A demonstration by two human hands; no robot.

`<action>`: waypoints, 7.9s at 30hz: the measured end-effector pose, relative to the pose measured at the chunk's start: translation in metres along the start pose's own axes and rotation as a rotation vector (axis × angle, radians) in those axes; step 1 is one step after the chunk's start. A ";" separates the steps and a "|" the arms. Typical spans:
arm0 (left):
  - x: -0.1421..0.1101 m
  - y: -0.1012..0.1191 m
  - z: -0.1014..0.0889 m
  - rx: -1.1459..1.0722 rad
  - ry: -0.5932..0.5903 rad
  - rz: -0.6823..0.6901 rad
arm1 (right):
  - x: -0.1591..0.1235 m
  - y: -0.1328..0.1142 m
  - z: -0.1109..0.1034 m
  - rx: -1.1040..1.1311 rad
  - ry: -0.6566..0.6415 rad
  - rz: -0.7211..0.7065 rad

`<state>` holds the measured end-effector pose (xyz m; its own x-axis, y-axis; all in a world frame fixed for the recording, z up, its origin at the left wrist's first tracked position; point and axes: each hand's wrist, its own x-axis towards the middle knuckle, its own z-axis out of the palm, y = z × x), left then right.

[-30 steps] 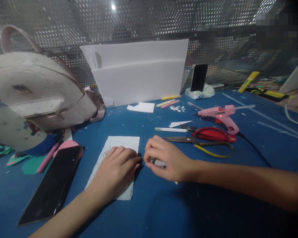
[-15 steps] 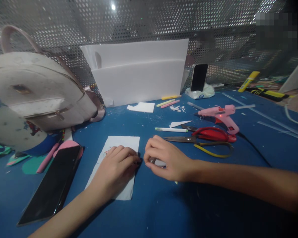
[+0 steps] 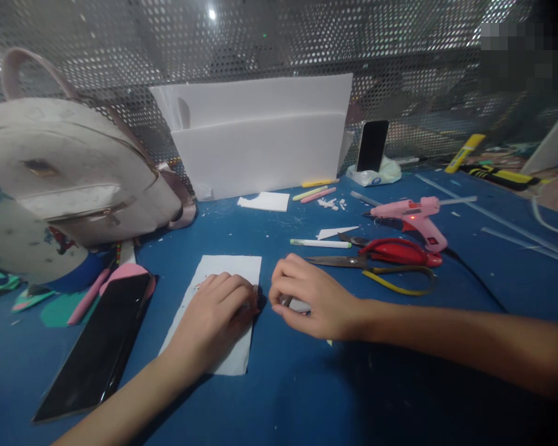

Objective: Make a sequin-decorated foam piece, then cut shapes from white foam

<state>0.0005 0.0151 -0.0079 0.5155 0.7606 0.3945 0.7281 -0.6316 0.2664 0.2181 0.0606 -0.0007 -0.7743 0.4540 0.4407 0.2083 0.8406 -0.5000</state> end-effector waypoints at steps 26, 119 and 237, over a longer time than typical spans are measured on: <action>-0.001 0.019 -0.008 -0.520 0.132 -0.237 | -0.001 0.001 0.000 -0.014 -0.033 -0.055; 0.000 0.027 -0.007 -0.622 0.092 -0.313 | -0.001 0.003 -0.001 -0.020 -0.044 -0.080; 0.005 -0.001 -0.020 0.028 -0.187 -0.039 | -0.002 0.001 0.001 -0.033 -0.093 -0.069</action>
<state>-0.0062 0.0166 0.0113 0.5595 0.8009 0.2133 0.7601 -0.5984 0.2531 0.2195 0.0603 -0.0030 -0.8392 0.3663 0.4018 0.1708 0.8792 -0.4448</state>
